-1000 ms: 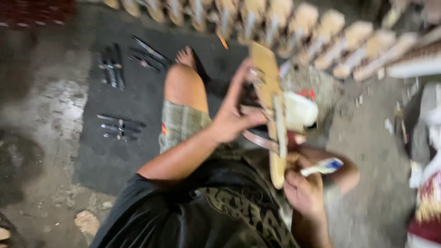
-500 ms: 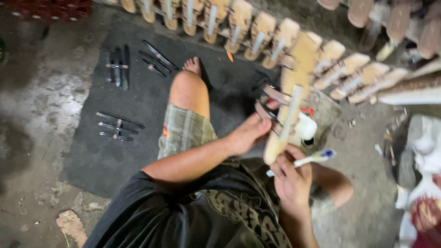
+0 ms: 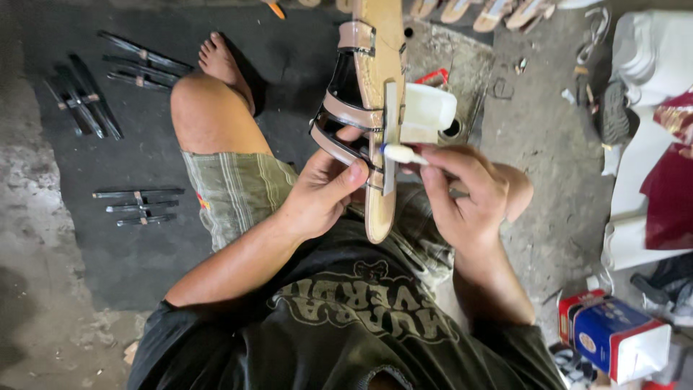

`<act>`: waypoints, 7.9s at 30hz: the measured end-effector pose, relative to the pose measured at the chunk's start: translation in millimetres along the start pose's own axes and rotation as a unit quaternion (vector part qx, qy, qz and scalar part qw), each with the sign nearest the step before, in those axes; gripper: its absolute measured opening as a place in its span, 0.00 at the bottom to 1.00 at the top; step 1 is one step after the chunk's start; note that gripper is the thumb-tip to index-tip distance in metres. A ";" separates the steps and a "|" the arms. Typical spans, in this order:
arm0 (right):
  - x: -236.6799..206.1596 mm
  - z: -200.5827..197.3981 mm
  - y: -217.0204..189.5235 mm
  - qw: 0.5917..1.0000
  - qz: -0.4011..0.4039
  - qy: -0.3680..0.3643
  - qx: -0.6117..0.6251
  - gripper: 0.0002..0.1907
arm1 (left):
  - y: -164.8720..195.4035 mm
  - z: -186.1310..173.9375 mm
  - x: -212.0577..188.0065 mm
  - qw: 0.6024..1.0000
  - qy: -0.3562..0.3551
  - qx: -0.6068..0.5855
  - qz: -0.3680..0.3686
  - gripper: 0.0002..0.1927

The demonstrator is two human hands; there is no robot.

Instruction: The person sits on the floor and applies a white liquid from a small container to the sole and strap junctions of several sandals using a toothbrush. The sandals are handled one at a time and placed back in a row after treatment.

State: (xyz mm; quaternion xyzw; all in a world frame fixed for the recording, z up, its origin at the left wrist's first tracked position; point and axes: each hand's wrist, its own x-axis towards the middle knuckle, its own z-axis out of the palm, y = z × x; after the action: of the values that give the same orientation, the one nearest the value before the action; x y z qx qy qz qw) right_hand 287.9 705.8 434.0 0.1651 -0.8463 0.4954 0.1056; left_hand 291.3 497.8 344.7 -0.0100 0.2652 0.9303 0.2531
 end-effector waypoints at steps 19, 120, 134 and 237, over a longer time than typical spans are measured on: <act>-7.4 -15.3 -10.9 0.994 -0.080 -0.038 -0.059 0.06 | 4.8 31.0 -5.2 0.994 0.011 0.079 0.070 0.35; -44.5 20.5 7.7 0.976 0.109 0.016 0.185 0.09 | 23.9 -3.0 15.8 0.557 -0.037 0.689 0.462 0.17; -48.6 12.5 17.7 0.983 0.051 0.019 0.174 0.06 | 32.5 21.3 15.2 0.636 0.018 0.692 0.341 0.28; 47.0 -38.4 102.5 0.962 0.095 -0.047 -0.250 0.07 | 33.5 -3.1 45.1 0.995 -0.032 -0.043 -0.084 0.40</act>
State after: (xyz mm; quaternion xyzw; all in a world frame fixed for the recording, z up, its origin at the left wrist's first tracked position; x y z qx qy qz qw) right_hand 205.7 777.7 386.5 0.0755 -0.9590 0.2675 0.0562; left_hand 235.7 492.7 351.5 -0.0137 0.2153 0.9160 0.3381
